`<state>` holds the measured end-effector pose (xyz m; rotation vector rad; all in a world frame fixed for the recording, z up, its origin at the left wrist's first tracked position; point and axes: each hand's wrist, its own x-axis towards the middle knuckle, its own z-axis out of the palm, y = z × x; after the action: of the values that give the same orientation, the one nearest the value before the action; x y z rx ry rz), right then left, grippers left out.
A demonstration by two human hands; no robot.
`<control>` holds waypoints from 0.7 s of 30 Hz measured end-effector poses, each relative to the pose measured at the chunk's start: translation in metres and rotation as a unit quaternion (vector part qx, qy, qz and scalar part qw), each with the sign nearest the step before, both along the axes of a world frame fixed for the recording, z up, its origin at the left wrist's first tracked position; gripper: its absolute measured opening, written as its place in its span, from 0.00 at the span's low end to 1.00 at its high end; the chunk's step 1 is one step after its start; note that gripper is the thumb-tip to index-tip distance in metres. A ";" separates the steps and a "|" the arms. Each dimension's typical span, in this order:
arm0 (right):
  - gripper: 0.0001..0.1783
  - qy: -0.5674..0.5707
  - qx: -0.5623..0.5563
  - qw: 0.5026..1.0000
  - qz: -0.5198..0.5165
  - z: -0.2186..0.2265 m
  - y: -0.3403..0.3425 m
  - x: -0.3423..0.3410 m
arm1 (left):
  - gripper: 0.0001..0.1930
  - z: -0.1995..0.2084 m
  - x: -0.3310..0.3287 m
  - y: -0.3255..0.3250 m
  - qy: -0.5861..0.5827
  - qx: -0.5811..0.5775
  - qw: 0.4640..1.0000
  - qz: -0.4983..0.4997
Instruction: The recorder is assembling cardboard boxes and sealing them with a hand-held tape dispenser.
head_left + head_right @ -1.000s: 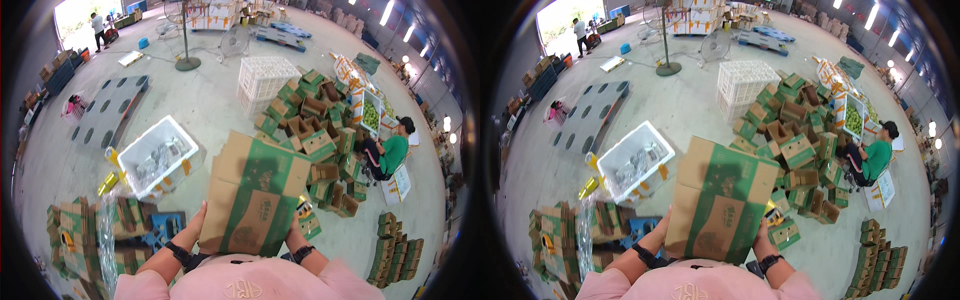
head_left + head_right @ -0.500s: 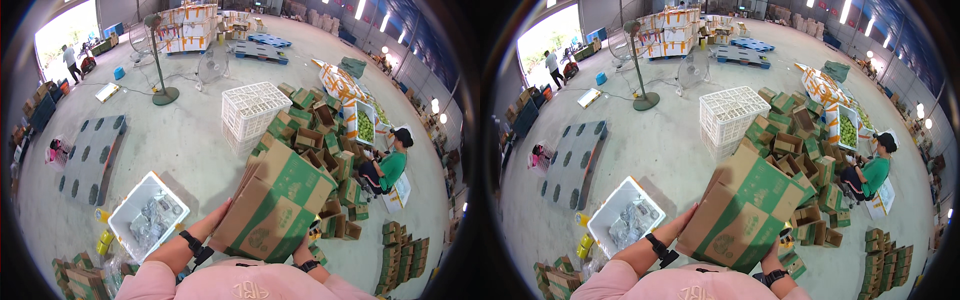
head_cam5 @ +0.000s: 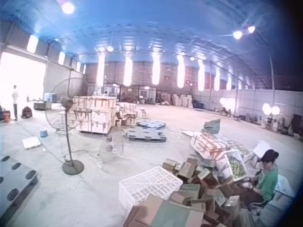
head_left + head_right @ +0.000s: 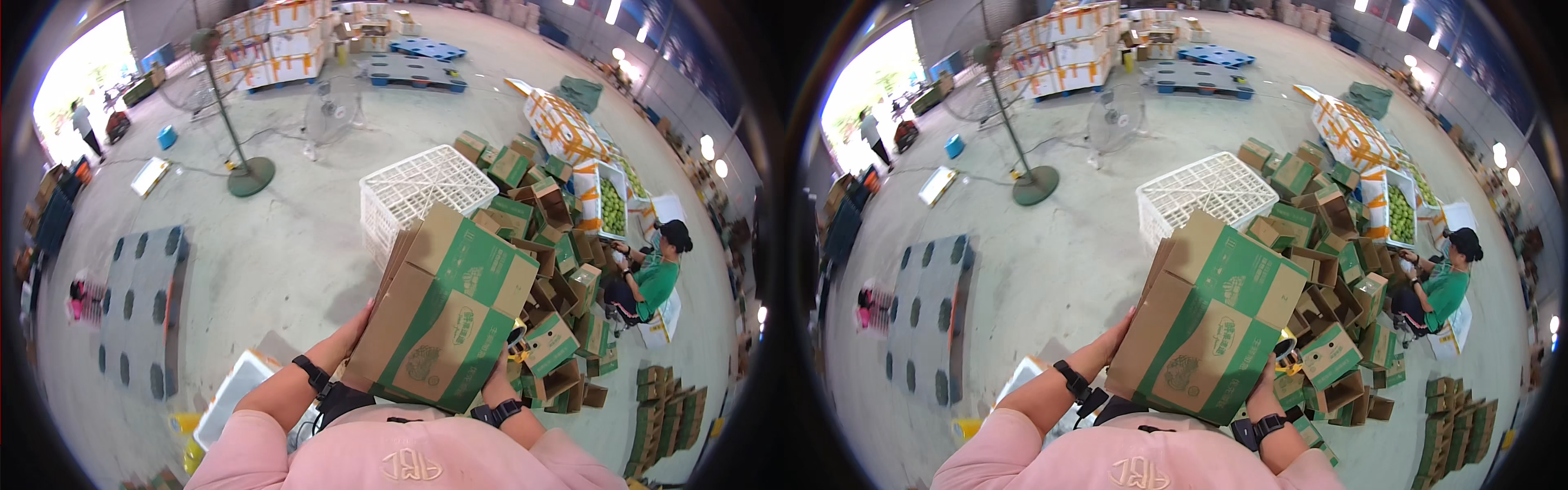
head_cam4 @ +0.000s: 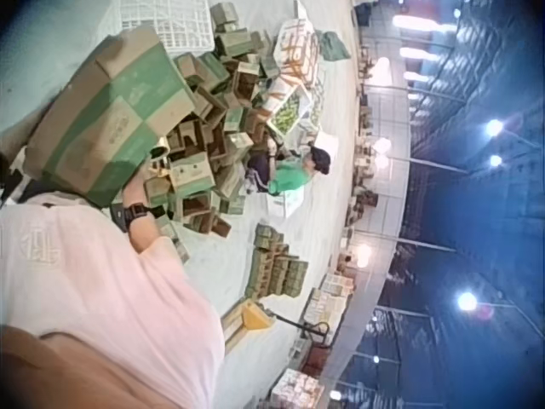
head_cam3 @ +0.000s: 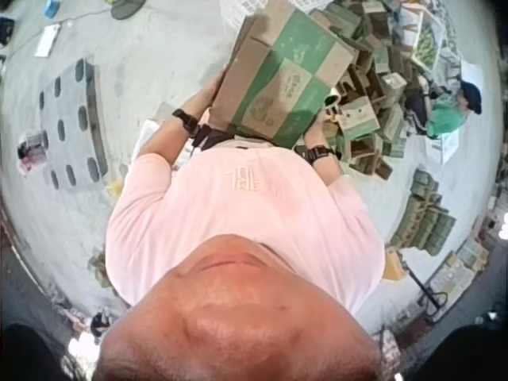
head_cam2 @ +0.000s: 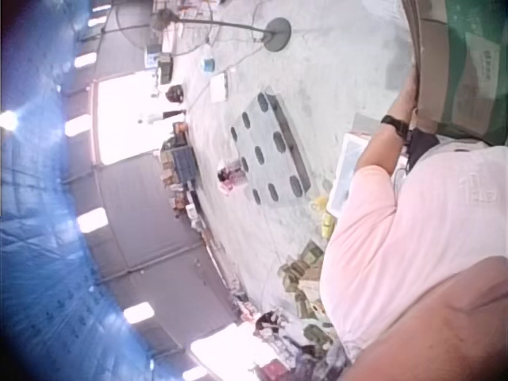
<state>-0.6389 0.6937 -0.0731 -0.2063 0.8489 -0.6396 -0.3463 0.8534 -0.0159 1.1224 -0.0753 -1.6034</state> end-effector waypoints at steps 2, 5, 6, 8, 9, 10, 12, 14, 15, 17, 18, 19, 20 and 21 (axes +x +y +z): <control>0.37 0.032 0.010 0.998 -0.046 0.000 -0.016 0.036 | 0.35 0.000 0.055 -0.038 -0.017 -0.015 0.998 -0.066; 0.34 0.095 0.048 0.987 -0.118 0.001 -0.027 0.077 | 0.35 0.013 0.109 -0.093 -0.043 -0.034 0.987 -0.154; 0.33 0.083 0.037 0.987 -0.130 0.006 -0.033 0.094 | 0.35 0.020 0.126 -0.113 -0.062 -0.042 0.983 -0.171; 0.32 0.071 0.031 0.985 -0.153 0.011 -0.048 0.120 | 0.35 0.010 0.162 -0.155 -0.074 -0.045 0.975 -0.205; 0.32 0.081 0.033 0.983 -0.159 0.012 -0.056 0.130 | 0.35 0.007 0.175 -0.175 -0.085 -0.053 0.969 -0.227; 0.32 0.091 0.035 0.982 -0.165 0.011 -0.065 0.139 | 0.35 0.004 0.185 -0.193 -0.083 -0.050 0.966 -0.241; 0.32 0.096 0.041 0.977 -0.185 0.001 -0.087 0.154 | 0.34 0.003 0.203 -0.230 -0.094 -0.017 0.960 -0.265; 0.33 0.099 0.045 0.972 -0.207 -0.008 -0.110 0.167 | 0.34 0.003 0.212 -0.257 -0.104 -0.031 0.955 -0.274; 0.33 0.078 0.031 0.975 -0.207 -0.010 -0.118 0.177 | 0.34 0.003 0.220 -0.269 -0.114 -0.044 0.956 -0.268; 0.33 0.055 0.019 0.974 -0.221 -0.013 -0.139 0.199 | 0.34 -0.005 0.246 -0.303 -0.093 -0.022 0.954 -0.283; 0.34 0.078 0.055 0.970 -0.224 -0.011 -0.148 0.208 | 0.34 -0.012 0.254 -0.315 -0.066 0.003 0.957 -0.282; 0.34 0.099 0.090 0.964 -0.229 -0.007 -0.160 0.219 | 0.34 -0.012 0.262 -0.330 -0.065 0.005 0.954 -0.294; 0.35 0.101 0.119 0.955 -0.253 -0.004 -0.169 0.232 | 0.34 -0.013 0.269 -0.345 -0.078 0.005 0.952 -0.296; 0.35 0.102 0.125 0.951 -0.265 0.000 -0.178 0.245 | 0.33 -0.014 0.278 -0.360 -0.091 0.005 0.950 -0.298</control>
<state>-0.3935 0.5161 -0.0735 0.1986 1.1893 -1.0135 -0.0684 0.4933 -0.0298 1.3319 -0.5762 -2.0182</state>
